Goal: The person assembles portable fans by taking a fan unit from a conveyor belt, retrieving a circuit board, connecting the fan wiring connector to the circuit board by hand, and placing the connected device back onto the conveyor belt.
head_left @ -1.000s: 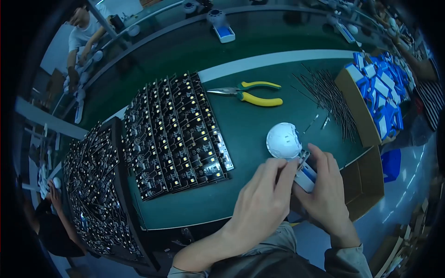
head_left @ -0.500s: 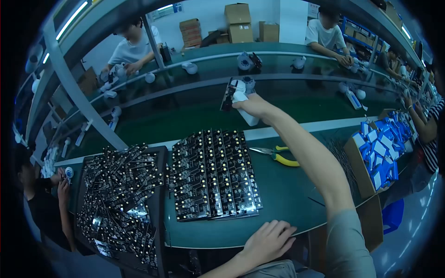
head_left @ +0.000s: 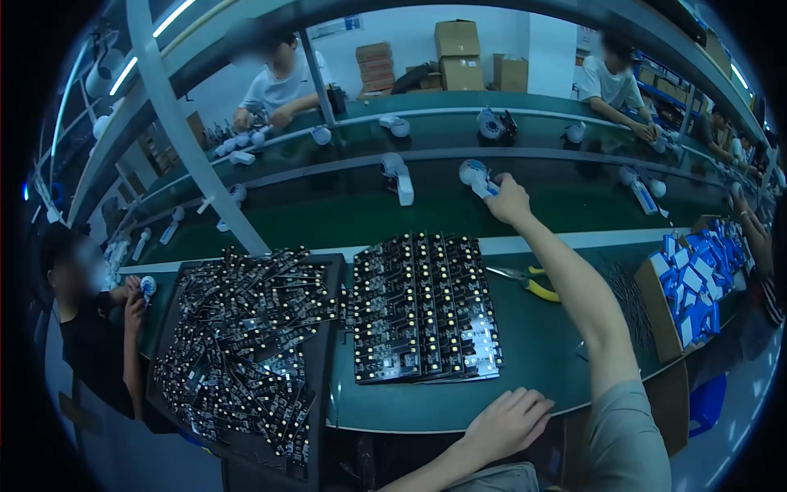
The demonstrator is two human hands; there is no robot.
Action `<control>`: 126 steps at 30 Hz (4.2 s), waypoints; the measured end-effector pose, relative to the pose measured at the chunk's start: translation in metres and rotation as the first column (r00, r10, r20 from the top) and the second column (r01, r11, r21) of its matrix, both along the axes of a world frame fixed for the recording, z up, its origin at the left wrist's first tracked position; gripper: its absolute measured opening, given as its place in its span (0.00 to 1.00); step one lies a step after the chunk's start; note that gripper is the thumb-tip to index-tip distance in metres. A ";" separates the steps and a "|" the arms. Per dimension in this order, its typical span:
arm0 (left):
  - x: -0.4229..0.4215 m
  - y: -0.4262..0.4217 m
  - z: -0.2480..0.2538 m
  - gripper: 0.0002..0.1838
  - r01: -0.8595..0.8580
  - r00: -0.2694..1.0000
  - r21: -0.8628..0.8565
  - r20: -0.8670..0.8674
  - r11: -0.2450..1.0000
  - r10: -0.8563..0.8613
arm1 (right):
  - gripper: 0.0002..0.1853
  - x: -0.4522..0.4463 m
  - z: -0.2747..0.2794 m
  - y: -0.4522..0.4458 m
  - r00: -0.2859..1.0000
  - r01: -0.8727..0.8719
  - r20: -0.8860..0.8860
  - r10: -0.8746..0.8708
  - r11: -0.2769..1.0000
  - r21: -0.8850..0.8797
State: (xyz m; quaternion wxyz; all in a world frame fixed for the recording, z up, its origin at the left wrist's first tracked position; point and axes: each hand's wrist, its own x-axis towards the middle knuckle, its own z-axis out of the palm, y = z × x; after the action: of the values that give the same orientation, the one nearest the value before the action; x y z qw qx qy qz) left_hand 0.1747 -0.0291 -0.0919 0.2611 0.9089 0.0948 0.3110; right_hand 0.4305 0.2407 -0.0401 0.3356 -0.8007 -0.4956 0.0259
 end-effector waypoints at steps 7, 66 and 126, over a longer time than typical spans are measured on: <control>0.005 -0.001 0.014 0.18 -0.112 0.985 -0.437 0.070 0.893 0.158 | 0.25 -0.059 0.009 -0.276 0.995 -0.075 0.079 0.066 0.991 0.114; -0.218 0.196 0.115 0.16 -0.673 0.737 -0.412 -0.445 0.614 0.509 | 0.05 -0.120 -0.008 -0.341 0.972 -0.141 -0.183 0.149 0.988 0.057; 0.044 0.014 0.023 0.13 -0.179 0.952 -0.477 0.135 0.860 0.273 | 0.10 -0.100 -0.009 -0.352 0.994 -0.029 -0.090 0.056 0.962 0.271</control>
State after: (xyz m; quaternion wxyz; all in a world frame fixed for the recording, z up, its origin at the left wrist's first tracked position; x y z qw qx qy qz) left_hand 0.2188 -0.0153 -0.0691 0.4383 0.7680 0.2459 0.3970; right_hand 0.3306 -0.1116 -0.0494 0.4644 -0.7346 -0.4947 0.0043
